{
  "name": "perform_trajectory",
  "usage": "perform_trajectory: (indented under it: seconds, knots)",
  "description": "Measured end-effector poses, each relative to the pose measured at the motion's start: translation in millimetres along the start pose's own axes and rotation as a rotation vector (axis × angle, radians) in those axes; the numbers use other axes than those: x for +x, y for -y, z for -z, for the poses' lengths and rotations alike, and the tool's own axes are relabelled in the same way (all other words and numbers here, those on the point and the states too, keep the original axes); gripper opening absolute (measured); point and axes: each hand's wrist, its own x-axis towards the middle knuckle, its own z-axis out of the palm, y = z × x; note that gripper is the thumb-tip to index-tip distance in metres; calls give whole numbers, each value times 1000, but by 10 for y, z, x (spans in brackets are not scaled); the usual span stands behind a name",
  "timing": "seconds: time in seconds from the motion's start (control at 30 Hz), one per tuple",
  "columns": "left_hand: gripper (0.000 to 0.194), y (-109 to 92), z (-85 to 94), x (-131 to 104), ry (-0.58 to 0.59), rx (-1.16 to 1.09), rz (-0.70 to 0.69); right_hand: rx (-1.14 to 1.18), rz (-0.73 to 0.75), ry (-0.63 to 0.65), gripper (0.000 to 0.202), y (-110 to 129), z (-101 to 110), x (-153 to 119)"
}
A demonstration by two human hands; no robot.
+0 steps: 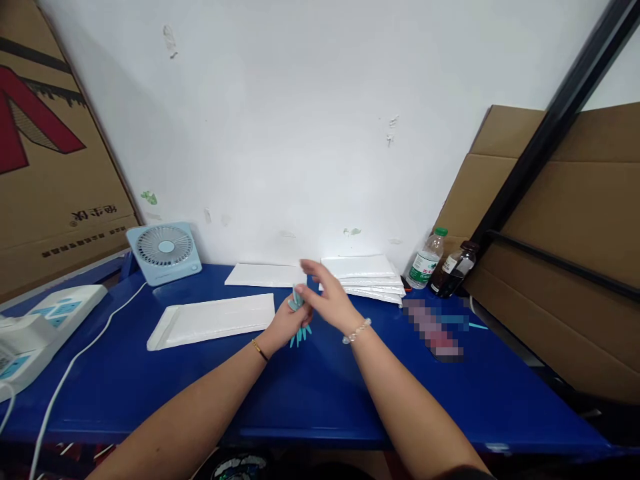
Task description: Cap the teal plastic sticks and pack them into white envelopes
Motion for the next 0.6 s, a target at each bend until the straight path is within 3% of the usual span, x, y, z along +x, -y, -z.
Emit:
perform_trajectory:
  seconds: [0.03,0.1,0.2,0.3,0.4,0.43,0.5,0.53,0.6]
  knots:
    - [31,-36,-4,1,-30,-79,-15,69,-57,-40,56,-68,15,-73]
    - [33,-103,-13,3,-136,-188,-43,119,-144,13,72,-194,-16,-217]
    - [32,-158,-43,-7,-273,-120,-75,87,-165,87,82,-332,-212,-362]
    - [28,-183,-81,-41,-273,179,-198,83,-163,23,54,-399,-420,-388]
    - [35,-249,-3,-87,-100,434,-277,193,-209,91,14,-416,-455,-362]
    - [49,-281,82,-100,-30,507,-280,253,-243,114,10,-416,-424,-355]
    - [94,-339,366,-120,98,689,-264,398,-321,96,15,-413,-326,-345]
    - [110,-358,560,-126,143,799,-209,482,-357,55,20,-412,-269,-342]
    - [118,-363,1003,-131,195,1018,40,642,-428,-40,29,-414,-162,-337]
